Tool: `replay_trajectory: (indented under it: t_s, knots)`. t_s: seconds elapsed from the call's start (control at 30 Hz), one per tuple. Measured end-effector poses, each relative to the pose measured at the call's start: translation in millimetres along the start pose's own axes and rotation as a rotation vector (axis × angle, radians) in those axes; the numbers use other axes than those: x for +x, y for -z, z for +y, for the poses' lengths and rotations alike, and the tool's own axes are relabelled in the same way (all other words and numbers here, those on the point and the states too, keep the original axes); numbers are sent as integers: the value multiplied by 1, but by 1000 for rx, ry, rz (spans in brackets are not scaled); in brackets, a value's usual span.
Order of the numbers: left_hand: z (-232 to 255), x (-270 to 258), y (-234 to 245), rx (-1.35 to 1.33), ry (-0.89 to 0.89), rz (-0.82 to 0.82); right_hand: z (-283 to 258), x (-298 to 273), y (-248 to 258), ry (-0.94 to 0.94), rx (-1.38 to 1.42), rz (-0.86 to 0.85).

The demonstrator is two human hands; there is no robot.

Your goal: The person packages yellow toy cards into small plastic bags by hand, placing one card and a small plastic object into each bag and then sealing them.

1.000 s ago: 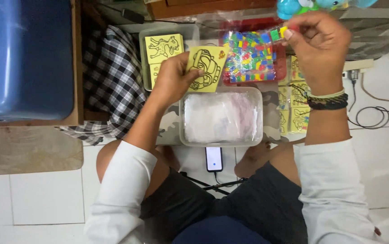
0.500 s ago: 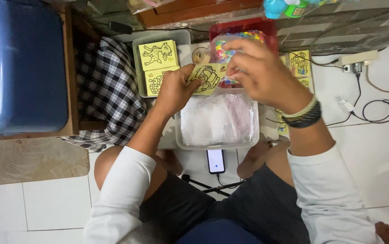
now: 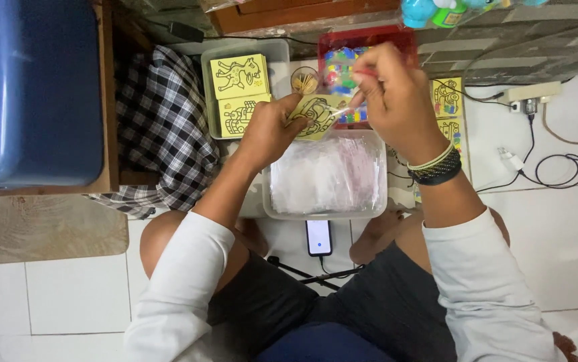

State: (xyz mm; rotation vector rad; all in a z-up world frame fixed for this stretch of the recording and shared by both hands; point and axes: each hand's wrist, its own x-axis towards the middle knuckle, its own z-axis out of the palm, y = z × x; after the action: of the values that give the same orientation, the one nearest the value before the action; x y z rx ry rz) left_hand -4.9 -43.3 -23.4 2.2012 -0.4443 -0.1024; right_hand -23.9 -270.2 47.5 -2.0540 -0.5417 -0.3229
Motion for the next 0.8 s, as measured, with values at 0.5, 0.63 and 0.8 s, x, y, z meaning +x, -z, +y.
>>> replay_trajectory:
  t_s: [0.5, 0.63, 0.8]
  knots:
    - [2, 5, 2, -164, -20, -45, -10, 7, 2, 178, -172, -37]
    - [9, 4, 6, -259, -76, -5, -14, 11, 4, 208, -147, 9]
    - [0, 6, 11, -296, -92, 68, -13, 18, 1, 303, -100, 126]
